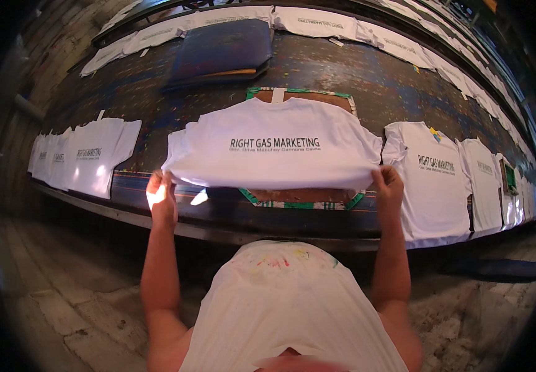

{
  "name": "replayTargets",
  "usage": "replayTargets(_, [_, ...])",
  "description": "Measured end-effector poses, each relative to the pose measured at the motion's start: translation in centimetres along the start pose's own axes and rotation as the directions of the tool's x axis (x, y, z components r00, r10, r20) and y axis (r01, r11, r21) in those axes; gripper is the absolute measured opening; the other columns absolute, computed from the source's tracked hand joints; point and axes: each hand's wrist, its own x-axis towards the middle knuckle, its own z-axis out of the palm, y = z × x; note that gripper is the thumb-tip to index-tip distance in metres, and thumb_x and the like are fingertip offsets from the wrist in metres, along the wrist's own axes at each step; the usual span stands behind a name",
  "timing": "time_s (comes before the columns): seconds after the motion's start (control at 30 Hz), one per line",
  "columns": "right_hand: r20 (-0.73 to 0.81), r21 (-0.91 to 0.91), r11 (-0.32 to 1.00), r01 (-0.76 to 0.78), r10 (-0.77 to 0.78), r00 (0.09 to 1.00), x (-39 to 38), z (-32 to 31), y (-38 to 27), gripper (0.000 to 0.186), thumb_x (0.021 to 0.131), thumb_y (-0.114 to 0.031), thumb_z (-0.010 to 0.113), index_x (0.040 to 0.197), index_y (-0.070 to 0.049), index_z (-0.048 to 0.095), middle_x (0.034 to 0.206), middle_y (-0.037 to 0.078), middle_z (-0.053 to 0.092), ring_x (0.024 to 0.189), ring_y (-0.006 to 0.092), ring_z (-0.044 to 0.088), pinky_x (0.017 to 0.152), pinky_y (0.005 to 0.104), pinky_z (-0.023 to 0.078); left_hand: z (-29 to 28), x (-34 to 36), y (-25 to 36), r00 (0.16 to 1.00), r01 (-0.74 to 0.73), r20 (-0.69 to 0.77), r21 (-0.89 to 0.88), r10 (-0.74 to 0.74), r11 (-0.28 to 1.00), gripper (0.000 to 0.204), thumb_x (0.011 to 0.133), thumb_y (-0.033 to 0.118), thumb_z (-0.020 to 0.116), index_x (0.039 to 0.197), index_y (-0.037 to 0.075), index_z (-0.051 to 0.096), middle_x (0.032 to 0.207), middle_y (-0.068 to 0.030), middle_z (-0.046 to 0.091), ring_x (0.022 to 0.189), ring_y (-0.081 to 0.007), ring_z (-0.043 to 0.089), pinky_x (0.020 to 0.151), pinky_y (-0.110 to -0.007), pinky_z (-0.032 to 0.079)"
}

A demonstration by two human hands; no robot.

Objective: The person spreads green ink in a screen printing frame using a squeegee, then repeatedly picks up white t-shirts, places them on a table, and positions a wooden board under each shirt. The shirts are handled one at a time and arranged in a row on the table.

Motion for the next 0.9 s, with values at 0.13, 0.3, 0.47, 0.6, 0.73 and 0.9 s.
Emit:
replayTargets(0.13, [-0.109,0.048,0.969,0.241,-0.235,0.966,6.6,0.9,-6.0,0.023,0.103,-0.011,0.073,0.123,0.000,0.070,0.096,0.000,0.067,0.085,0.0076,0.059,0.079,0.0253,0.047,4.1,5.6,7.0,0.983,-0.044,-0.166,0.213,0.080,0.976,0.024,0.109,0.018,0.064,0.123,-0.001,0.065,0.113,-0.0055,0.068,0.097,-0.0120,0.061,0.083,-0.029,0.050])
replayTargets(0.3, [-0.113,0.335,0.867,0.369,-0.352,0.929,12.2,1.4,-16.4,0.025,0.108,-0.016,0.069,0.126,0.000,0.077,0.107,0.004,0.075,0.092,0.0112,0.063,0.083,0.0290,0.050,7.3,8.8,18.4,0.913,-0.402,-0.038,0.099,0.407,0.910,0.033,0.107,0.009,0.068,0.140,0.001,0.064,0.117,-0.0055,0.070,0.099,-0.0132,0.066,0.091,-0.030,0.056])
replayTargets(0.47, [-0.030,0.028,0.720,0.694,-0.693,0.720,11.4,1.6,-24.7,0.040,0.095,-0.010,0.081,0.134,-0.003,0.076,0.118,0.007,0.078,0.101,0.0136,0.069,0.095,0.0307,0.055,6.0,8.5,28.8,0.857,-0.515,0.099,0.197,0.506,0.834,0.042,0.100,-0.002,0.073,0.141,0.002,0.069,0.134,-0.0120,0.074,0.116,-0.0173,0.071,0.103,-0.030,0.058])
replayTargets(0.6, [0.031,-0.503,0.447,0.739,-0.846,0.532,10.5,2.3,-29.2,0.036,0.098,-0.018,0.077,0.134,-0.012,0.078,0.114,0.005,0.078,0.108,0.0154,0.071,0.101,0.0329,0.056,3.1,7.7,33.4,0.749,-0.601,0.255,0.649,0.611,0.466,0.035,0.097,0.002,0.078,0.132,0.003,0.077,0.120,-0.0099,0.080,0.106,-0.0135,0.073,0.098,-0.029,0.058])
replayTargets(0.73, [0.279,-0.710,0.133,0.692,-0.848,0.450,10.6,3.9,-31.9,0.025,0.106,-0.021,0.068,0.125,-0.007,0.076,0.117,0.009,0.075,0.107,0.0186,0.071,0.099,0.0334,0.056,-1.6,10.2,36.3,0.753,-0.597,0.411,0.756,0.515,0.270,0.023,0.102,0.014,0.077,0.122,0.002,0.080,0.107,-0.0068,0.081,0.098,-0.0124,0.073,0.091,-0.028,0.058])
replayTargets(0.9, [0.366,-0.623,0.455,0.636,-0.549,0.751,11.6,11.0,-29.8,0.021,0.106,-0.022,0.070,0.110,-0.002,0.074,0.101,0.007,0.070,0.091,0.0166,0.066,0.086,0.0312,0.052,-7.5,17.4,33.3,0.844,-0.511,0.461,0.848,0.275,0.145,0.025,0.101,0.022,0.075,0.109,-0.002,0.078,0.089,-0.0101,0.076,0.081,-0.0165,0.067,0.075,-0.035,0.052])
